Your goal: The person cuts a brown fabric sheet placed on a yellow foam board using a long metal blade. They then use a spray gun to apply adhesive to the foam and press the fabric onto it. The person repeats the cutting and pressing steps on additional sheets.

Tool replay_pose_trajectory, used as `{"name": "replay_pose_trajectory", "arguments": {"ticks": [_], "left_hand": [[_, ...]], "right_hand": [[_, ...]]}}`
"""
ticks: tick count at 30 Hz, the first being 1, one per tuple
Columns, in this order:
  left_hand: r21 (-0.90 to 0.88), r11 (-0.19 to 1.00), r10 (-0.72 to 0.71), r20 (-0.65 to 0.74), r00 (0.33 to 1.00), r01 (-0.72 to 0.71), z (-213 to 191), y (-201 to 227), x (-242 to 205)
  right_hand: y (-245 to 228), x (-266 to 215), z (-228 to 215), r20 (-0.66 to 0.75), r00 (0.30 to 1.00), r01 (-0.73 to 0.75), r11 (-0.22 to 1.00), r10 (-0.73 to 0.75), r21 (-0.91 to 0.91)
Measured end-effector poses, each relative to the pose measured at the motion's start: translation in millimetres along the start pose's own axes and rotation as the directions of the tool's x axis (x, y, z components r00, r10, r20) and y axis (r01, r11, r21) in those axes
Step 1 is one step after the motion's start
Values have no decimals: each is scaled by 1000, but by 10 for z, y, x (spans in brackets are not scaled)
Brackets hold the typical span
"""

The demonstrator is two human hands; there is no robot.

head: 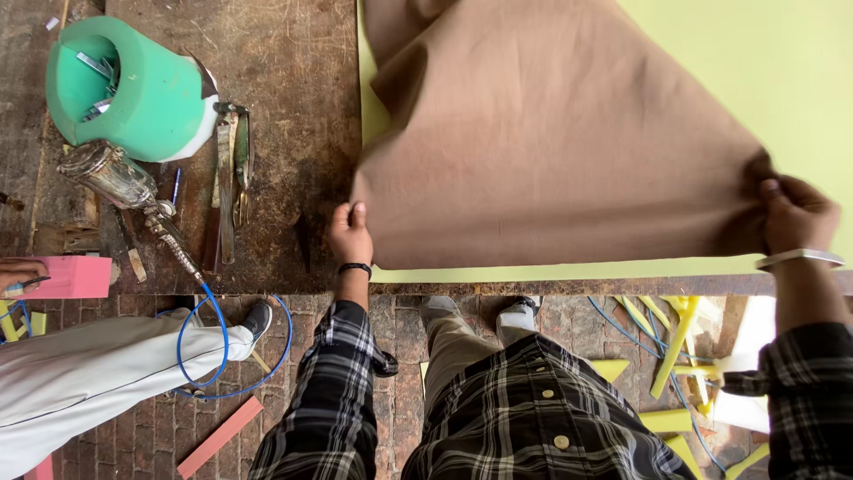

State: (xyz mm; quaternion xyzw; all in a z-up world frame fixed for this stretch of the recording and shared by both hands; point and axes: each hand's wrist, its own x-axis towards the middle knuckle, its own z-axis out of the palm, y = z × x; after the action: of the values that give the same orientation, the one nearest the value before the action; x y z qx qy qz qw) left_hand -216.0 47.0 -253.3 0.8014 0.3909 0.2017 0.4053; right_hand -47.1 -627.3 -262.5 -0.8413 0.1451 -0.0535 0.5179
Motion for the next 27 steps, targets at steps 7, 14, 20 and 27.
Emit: {"name": "replay_pose_trajectory", "arguments": {"ticks": [7,14,20,27], "left_hand": [[239,971,-24,21,999,19,193,-489,-315],[116,991,67,-52,996,-61,173,-483,-125],[228,951,220,-30,975,-207,80,-546,-191],[348,906,259,-4,966,-242,45,-317,-258]], "right_hand": [[454,-304,346,-19,1000,-3,899,-6,-439],[374,-220,150,125,973,-223,919,192,326],[394,-502,231,17,1000,1,864,9,-503],[283,-697,352,14,1000,8,680,4,-733]]}}
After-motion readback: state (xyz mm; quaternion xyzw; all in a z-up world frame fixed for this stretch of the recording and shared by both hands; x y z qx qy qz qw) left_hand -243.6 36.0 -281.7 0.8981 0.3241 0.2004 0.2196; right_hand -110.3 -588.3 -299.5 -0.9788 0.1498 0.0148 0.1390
